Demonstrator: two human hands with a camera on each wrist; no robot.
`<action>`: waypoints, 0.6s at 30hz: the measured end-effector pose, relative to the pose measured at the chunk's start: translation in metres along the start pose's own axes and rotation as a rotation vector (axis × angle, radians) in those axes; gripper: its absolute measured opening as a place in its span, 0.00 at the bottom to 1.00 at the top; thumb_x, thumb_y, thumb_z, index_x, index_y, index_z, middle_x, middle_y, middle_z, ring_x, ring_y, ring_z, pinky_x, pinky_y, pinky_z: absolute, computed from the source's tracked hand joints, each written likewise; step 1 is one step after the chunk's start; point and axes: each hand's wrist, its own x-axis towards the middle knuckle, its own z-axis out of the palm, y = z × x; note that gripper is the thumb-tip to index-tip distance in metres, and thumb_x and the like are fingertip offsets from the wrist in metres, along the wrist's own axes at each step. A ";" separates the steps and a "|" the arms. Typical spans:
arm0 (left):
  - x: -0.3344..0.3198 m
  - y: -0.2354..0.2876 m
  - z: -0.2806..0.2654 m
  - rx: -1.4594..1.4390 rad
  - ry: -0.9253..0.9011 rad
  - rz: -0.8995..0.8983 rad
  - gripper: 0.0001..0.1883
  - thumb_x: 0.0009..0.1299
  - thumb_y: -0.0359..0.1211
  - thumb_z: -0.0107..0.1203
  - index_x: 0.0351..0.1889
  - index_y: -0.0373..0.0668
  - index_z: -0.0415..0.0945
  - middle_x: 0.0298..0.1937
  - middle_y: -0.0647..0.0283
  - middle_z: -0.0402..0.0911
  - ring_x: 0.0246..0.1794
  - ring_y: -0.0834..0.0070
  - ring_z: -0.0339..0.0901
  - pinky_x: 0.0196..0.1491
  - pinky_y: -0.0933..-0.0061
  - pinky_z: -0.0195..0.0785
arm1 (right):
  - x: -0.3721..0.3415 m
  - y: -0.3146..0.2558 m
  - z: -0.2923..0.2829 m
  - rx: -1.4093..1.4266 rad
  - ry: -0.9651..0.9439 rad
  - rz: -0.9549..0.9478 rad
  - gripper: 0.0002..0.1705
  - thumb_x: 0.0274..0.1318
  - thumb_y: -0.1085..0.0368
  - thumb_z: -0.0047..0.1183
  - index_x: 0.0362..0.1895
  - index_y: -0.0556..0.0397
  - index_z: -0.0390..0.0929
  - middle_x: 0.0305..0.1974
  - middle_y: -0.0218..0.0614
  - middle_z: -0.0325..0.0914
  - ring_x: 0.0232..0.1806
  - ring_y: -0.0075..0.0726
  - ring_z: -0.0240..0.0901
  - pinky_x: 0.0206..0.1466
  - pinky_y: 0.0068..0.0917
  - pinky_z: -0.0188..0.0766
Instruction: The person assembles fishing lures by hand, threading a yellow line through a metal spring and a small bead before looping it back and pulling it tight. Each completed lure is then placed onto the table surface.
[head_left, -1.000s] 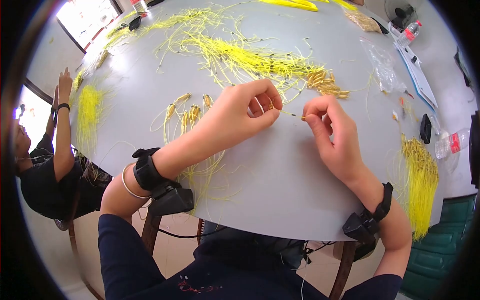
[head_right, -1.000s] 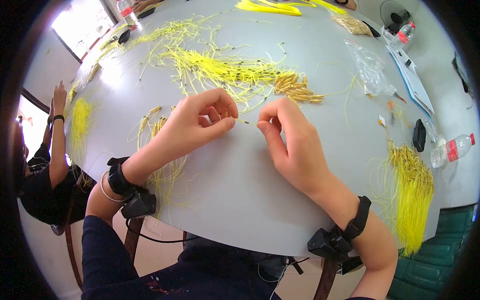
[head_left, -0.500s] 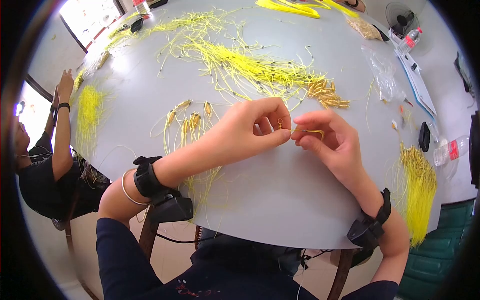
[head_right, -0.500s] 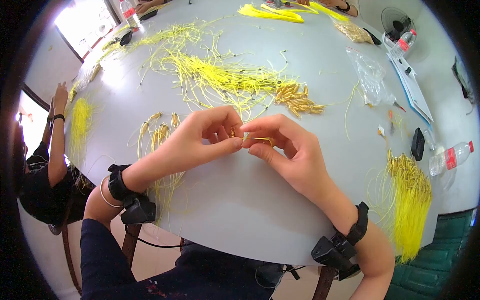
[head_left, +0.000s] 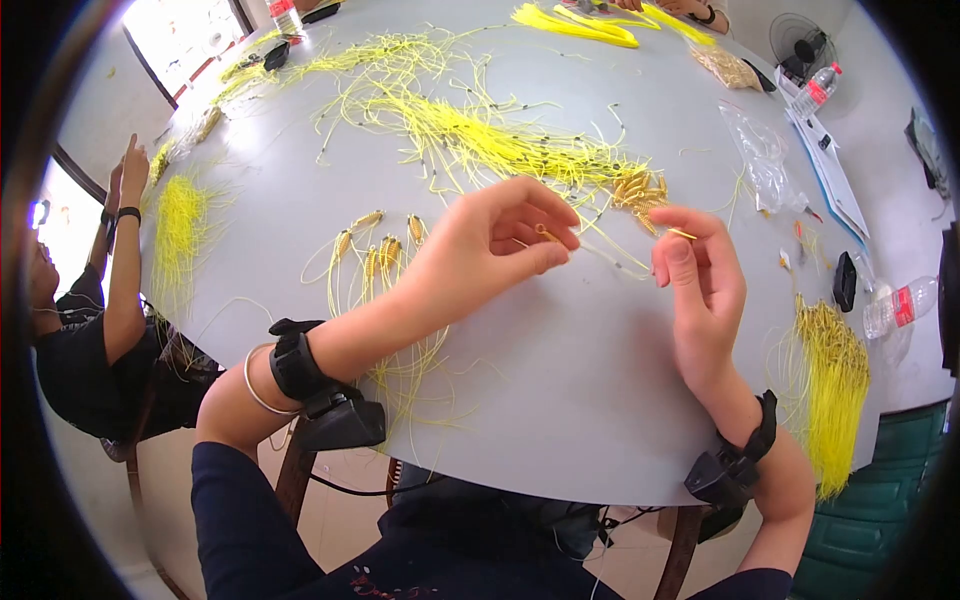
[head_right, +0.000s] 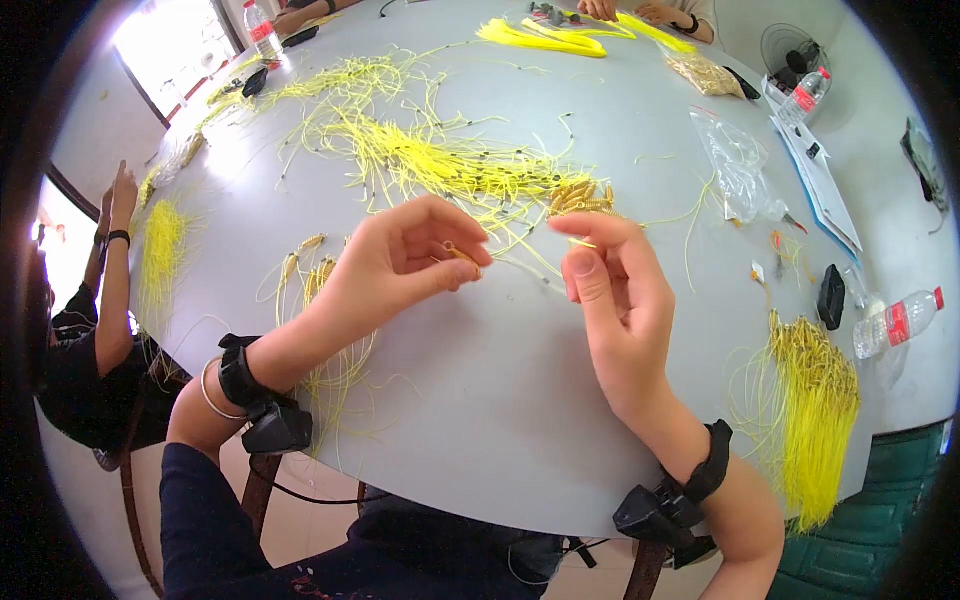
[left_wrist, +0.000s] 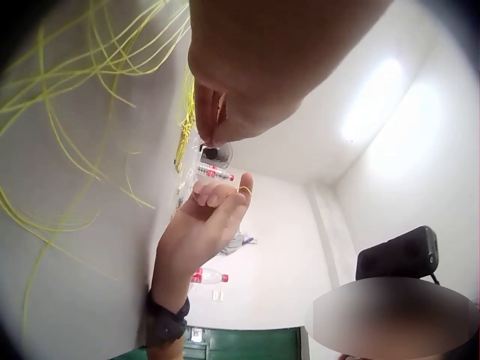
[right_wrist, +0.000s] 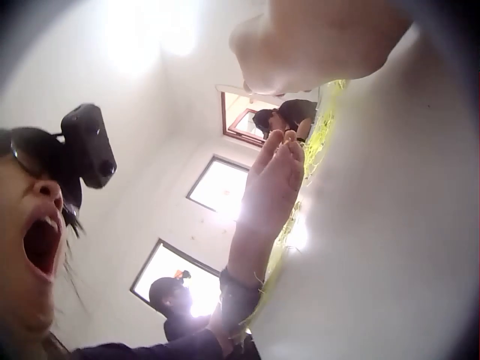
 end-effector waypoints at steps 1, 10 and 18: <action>0.000 0.001 0.000 -0.141 0.045 0.008 0.06 0.63 0.25 0.54 0.37 0.38 0.72 0.39 0.64 0.78 0.36 0.82 0.75 0.41 0.80 0.69 | -0.002 0.000 0.001 0.000 0.000 0.001 0.07 0.59 0.69 0.47 0.40 0.58 0.73 0.28 0.29 0.72 0.32 0.20 0.69 0.40 0.17 0.63; -0.001 0.004 -0.003 -0.262 -0.002 -0.129 0.07 0.63 0.30 0.57 0.37 0.41 0.73 0.41 0.64 0.78 0.42 0.82 0.73 0.42 0.80 0.65 | -0.003 0.001 0.009 -0.287 -0.202 -0.171 0.03 0.50 0.76 0.54 0.31 0.57 0.74 0.24 0.32 0.75 0.23 0.23 0.71 0.29 0.20 0.67; -0.003 0.007 0.002 -0.327 -0.058 -0.108 0.09 0.60 0.25 0.59 0.36 0.39 0.72 0.41 0.63 0.77 0.42 0.80 0.74 0.46 0.79 0.69 | -0.002 0.009 0.010 -0.176 -0.107 -0.020 0.03 0.52 0.72 0.53 0.28 0.58 0.73 0.20 0.29 0.73 0.20 0.18 0.66 0.24 0.16 0.61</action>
